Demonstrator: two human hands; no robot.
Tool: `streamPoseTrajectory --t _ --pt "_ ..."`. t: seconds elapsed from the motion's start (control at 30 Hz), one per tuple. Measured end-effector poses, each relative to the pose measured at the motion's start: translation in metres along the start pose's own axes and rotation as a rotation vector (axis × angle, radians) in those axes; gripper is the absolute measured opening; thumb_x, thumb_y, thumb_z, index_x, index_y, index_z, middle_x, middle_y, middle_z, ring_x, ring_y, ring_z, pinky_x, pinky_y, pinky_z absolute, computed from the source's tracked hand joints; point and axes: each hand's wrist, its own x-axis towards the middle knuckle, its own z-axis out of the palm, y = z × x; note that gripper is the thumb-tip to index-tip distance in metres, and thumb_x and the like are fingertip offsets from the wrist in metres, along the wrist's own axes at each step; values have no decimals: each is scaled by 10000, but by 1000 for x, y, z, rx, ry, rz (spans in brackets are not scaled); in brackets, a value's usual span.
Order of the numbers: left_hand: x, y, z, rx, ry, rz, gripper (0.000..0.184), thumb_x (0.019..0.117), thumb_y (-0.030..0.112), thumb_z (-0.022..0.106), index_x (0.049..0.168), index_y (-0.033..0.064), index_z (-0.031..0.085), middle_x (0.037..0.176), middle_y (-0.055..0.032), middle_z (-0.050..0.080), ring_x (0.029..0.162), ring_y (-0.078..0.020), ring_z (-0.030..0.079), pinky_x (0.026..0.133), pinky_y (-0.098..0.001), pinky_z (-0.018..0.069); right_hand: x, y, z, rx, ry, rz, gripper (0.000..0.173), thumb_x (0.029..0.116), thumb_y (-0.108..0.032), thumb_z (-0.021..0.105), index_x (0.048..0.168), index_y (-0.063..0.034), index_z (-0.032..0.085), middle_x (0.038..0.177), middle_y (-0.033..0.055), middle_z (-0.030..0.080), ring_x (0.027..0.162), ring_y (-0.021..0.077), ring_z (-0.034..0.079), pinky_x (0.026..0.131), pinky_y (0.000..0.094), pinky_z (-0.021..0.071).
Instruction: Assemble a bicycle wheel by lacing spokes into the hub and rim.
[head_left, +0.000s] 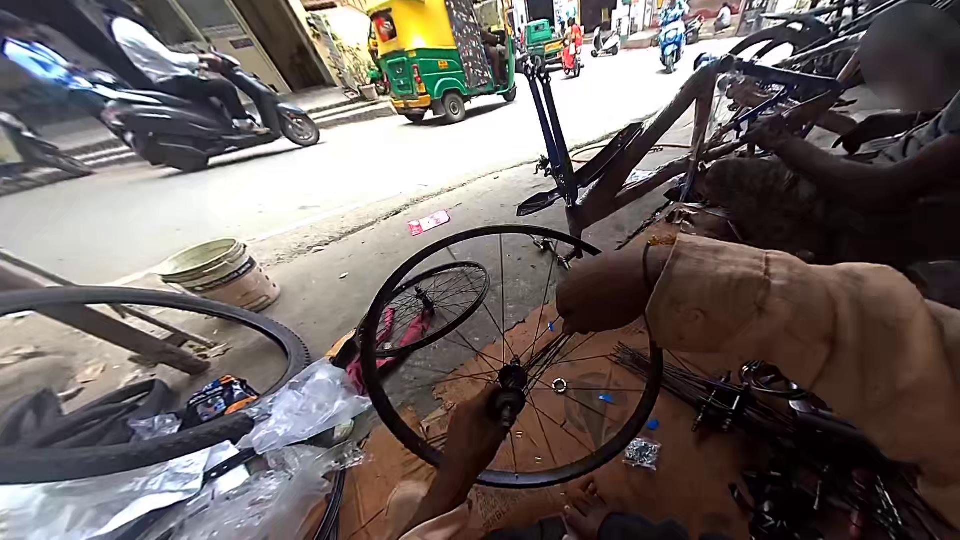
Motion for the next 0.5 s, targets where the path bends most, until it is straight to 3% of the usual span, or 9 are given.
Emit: streamPoseTrajectory --t 0.07,0.13,0.23,0.37,0.5 --pt "14 -12 -7 154 87 82 281 939 285 665 1169 130 711 852 -102 732 785 -307 724 715 -601 577 0 10 25 118 8 10 338 1053 -363 547 887 -104 688 770 60 632 726 233 640 661 491 509" --pt "35 -21 -8 302 102 103 305 925 206 691 1219 125 690 812 -147 726 748 -376 721 668 -623 562 2 23 61 289 58 37 352 1066 -354 521 900 -96 692 788 64 652 742 235 647 690 501 520" --pt "74 -26 -5 540 -151 -6 394 971 224 632 1359 160 611 970 -175 738 932 -399 722 820 -610 559 9 28 132 552 102 103 331 1078 -319 493 965 -82 695 818 80 657 764 240 656 717 490 539" --pt "116 -43 16 659 -441 74 374 1002 258 567 1361 154 568 1035 -182 724 994 -401 709 861 -617 547 14 3 207 876 61 249 407 1097 -343 414 1154 -35 672 1005 172 676 946 322 663 869 545 517" --pt "142 -56 41 751 -603 182 350 1045 280 476 1348 125 557 1091 -203 710 1060 -423 686 914 -622 524 24 -32 261 1082 77 368 376 1076 -330 444 1162 -32 656 1014 196 669 967 363 663 866 579 518"
